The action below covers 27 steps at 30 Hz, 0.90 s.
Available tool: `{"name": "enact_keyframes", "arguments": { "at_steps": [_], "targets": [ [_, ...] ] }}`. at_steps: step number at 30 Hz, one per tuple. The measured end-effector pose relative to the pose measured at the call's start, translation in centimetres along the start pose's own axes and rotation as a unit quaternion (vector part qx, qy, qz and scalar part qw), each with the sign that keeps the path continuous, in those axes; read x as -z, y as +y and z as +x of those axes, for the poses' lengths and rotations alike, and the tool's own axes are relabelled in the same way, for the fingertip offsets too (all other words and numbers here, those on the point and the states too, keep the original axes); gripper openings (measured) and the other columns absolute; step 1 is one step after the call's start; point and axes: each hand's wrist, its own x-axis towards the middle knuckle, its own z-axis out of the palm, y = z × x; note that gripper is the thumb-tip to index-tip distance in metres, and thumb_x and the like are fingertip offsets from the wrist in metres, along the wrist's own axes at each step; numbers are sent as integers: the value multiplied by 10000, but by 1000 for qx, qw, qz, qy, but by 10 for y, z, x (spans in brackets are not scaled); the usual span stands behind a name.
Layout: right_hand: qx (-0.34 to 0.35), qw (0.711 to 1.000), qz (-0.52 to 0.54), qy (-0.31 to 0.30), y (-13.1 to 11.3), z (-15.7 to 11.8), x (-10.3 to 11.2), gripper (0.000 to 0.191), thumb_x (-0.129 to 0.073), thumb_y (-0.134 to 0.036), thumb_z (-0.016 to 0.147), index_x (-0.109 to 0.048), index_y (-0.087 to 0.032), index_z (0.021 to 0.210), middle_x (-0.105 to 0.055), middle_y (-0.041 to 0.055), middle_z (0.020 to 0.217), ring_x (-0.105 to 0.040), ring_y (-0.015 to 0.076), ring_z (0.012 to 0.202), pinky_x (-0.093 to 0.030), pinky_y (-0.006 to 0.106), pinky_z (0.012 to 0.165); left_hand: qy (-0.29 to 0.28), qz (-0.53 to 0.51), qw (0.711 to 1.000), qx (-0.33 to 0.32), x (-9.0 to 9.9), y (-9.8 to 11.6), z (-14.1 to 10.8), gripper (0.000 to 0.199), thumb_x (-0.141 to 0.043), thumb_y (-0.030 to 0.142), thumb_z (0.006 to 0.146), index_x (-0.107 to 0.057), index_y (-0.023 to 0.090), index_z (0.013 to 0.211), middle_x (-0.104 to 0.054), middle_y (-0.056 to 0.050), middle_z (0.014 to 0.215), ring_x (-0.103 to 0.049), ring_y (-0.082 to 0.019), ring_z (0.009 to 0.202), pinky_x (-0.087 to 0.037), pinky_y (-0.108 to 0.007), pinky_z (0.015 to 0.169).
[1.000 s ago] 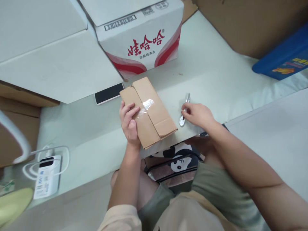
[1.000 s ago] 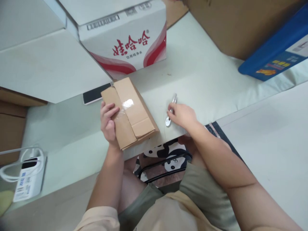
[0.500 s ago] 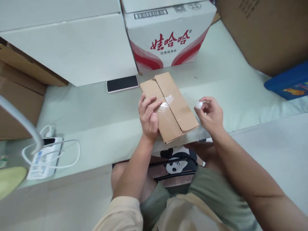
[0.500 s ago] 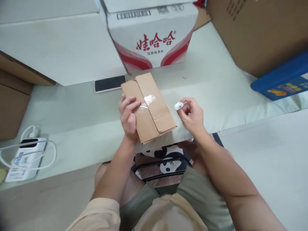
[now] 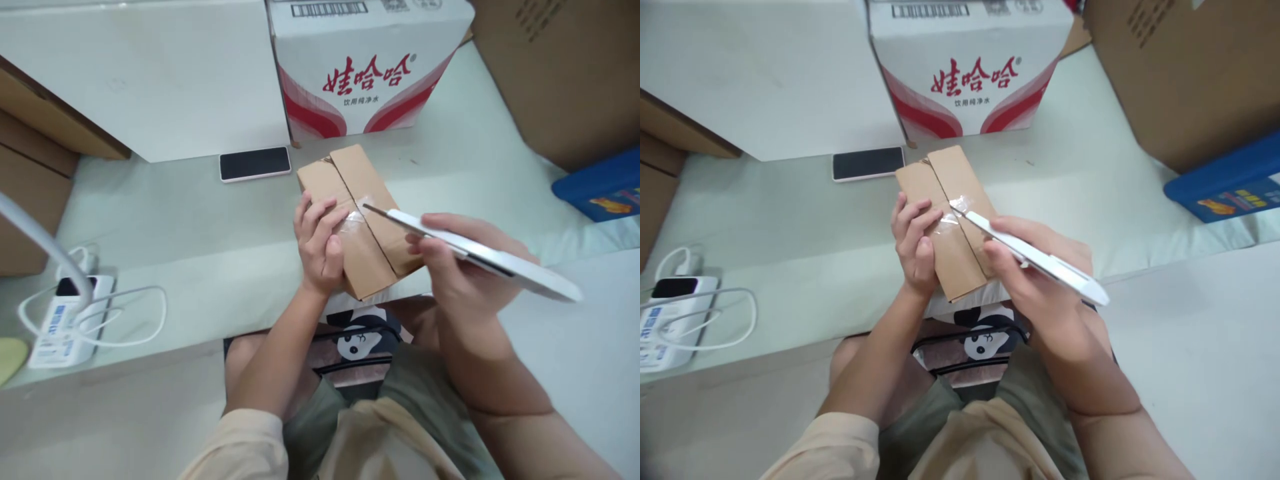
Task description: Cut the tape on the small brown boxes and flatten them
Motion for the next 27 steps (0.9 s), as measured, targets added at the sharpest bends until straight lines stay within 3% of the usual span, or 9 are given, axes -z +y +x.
{"name": "enact_keyframes", "arguments": {
  "at_steps": [4,8,13,18,23,27],
  "targets": [
    [44,993,-95,53,-4,-2,-12,185,-658,-417,954,-732,-248,934,-777,37,798,-724,166,645,-582,294,578,-10,-5,1000,-6,1,0,1,499,-275,427,1022,-714,222,1140,-679,-75,1260,-564,-272,1334,-276,-524,1294],
    [52,992,-110,43,0,-3,-18,203,-635,-436,962,-720,-258,915,-770,36,772,-710,170,618,-548,300,528,-18,-7,1000,-7,4,0,1,506,-277,439,1028,-720,227,1146,-682,-72,1264,-551,-280,1356,-275,-522,1293],
    [50,995,-88,12,-8,-4,-14,135,-647,-335,964,-681,-249,866,-748,1,717,-695,138,600,-522,283,551,-30,1,999,21,2,1,1,586,-234,530,1032,-730,230,1123,-680,-76,1243,-546,-293,1364,-252,-530,1298],
    [44,995,-93,1,-11,-4,-15,151,-614,-319,978,-697,-243,878,-745,10,720,-681,151,602,-507,293,549,-5,3,1000,-20,0,0,0,503,-269,433,1044,-715,219,1136,-675,-69,1261,-531,-279,1377,-294,-516,1281],
    [124,989,-79,20,-2,1,-27,112,-669,-271,928,-685,-218,831,-702,-23,647,-624,113,542,-465,244,537,-2,13,999,-35,-1,-3,0,472,-281,400,1041,-700,212,1151,-674,-65,1266,-532,-270,1374,-316,-502,1272],
    [94,992,-83,-6,-5,1,-21,147,-639,-228,922,-638,-210,776,-656,-25,618,-574,108,526,-423,256,522,-5,24,999,-39,0,-3,0,480,-268,390,1040,-699,215,1159,-680,-64,1254,-516,-263,1395,-306,-490,1275]
  ]
}}
